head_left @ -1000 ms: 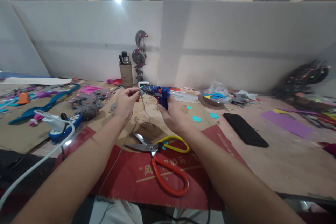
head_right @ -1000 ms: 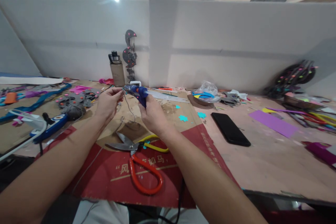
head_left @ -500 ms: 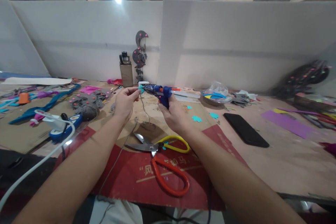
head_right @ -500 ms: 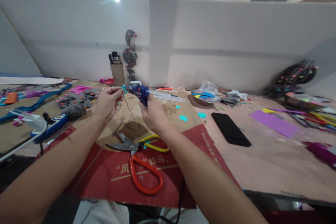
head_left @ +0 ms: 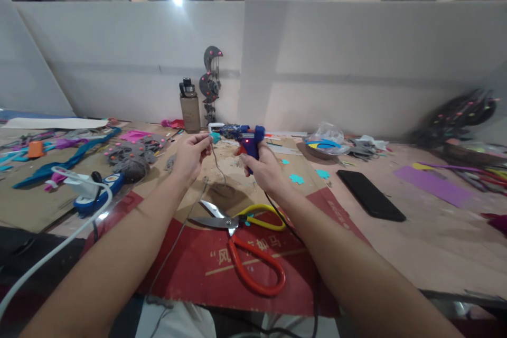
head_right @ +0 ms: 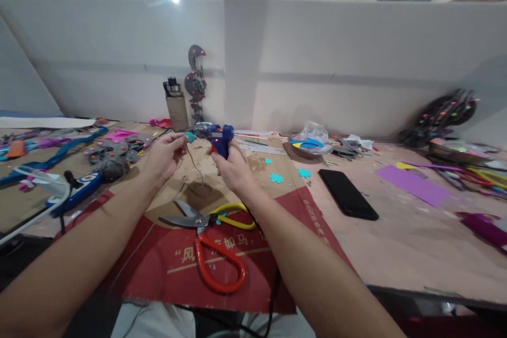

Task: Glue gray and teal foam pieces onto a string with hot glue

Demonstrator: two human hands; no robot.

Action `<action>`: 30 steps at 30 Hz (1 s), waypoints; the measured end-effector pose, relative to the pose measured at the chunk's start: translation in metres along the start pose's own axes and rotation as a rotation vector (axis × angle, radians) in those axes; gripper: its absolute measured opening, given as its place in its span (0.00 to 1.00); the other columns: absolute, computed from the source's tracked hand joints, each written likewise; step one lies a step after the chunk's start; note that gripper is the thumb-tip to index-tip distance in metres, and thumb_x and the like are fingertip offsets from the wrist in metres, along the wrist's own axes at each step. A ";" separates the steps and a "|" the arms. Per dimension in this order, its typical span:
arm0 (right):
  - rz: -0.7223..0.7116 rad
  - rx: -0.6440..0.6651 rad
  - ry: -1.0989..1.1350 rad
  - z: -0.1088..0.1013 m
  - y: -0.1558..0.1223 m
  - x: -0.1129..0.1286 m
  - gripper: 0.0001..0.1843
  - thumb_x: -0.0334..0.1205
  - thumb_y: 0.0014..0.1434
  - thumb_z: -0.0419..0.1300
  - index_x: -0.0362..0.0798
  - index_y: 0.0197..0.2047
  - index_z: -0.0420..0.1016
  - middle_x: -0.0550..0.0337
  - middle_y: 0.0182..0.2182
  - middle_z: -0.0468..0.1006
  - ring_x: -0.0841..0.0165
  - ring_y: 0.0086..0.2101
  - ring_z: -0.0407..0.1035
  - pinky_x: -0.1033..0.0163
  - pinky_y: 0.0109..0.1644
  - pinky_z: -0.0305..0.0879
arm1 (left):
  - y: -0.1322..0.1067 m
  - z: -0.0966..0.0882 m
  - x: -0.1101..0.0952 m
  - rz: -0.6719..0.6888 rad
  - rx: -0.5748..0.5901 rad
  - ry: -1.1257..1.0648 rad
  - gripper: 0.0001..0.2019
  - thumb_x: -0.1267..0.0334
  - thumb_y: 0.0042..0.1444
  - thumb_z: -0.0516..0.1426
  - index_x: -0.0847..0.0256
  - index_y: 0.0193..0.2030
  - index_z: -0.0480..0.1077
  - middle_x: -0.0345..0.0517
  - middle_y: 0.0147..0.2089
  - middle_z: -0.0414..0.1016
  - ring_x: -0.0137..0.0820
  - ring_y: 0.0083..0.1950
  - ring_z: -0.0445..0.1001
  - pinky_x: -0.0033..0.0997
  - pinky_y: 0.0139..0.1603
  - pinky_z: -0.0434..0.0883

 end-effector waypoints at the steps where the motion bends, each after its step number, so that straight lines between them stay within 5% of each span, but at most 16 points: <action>1: 0.018 -0.014 0.048 -0.001 0.003 -0.003 0.12 0.39 0.49 0.55 0.48 0.39 0.66 0.64 0.29 0.72 0.76 0.21 0.60 0.67 0.25 0.59 | 0.000 0.000 0.001 -0.019 0.009 -0.011 0.10 0.65 0.36 0.66 0.65 0.27 0.72 0.38 0.21 0.67 0.20 0.21 0.62 0.22 0.22 0.58; 9: 0.213 -0.134 0.174 -0.020 0.020 -0.029 0.08 0.34 0.43 0.54 0.47 0.31 0.66 0.63 0.24 0.71 0.75 0.21 0.61 0.66 0.26 0.60 | -0.004 0.002 0.005 -0.049 0.046 0.028 0.11 0.65 0.37 0.66 0.65 0.29 0.72 0.39 0.23 0.68 0.20 0.23 0.63 0.22 0.24 0.59; 14: 0.050 -0.008 0.080 -0.009 0.012 -0.012 0.16 0.36 0.46 0.55 0.49 0.41 0.66 0.61 0.37 0.74 0.73 0.28 0.65 0.65 0.31 0.64 | -0.004 0.001 0.005 -0.017 0.003 0.078 0.11 0.64 0.38 0.65 0.65 0.29 0.71 0.39 0.22 0.68 0.20 0.23 0.63 0.22 0.24 0.59; 22: -0.176 0.051 -0.358 -0.005 0.000 0.003 0.12 0.39 0.55 0.52 0.47 0.43 0.67 0.56 0.36 0.74 0.68 0.34 0.66 0.61 0.40 0.63 | -0.003 0.000 0.001 0.012 -0.019 0.089 0.10 0.63 0.39 0.64 0.65 0.27 0.71 0.38 0.22 0.67 0.20 0.21 0.62 0.22 0.22 0.58; 30: -0.159 0.018 -0.500 -0.002 0.000 0.002 0.14 0.39 0.55 0.53 0.47 0.46 0.65 0.54 0.36 0.74 0.65 0.34 0.67 0.58 0.41 0.62 | -0.004 0.002 0.001 0.031 -0.017 0.116 0.09 0.63 0.39 0.64 0.65 0.27 0.72 0.38 0.22 0.67 0.20 0.21 0.62 0.22 0.22 0.59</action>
Point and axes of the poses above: each hand's wrist, its own y-axis towards the middle knuckle, its own z-axis out of the palm, x = y × z, the point moved 2 cm from there along y, towards the middle knuckle
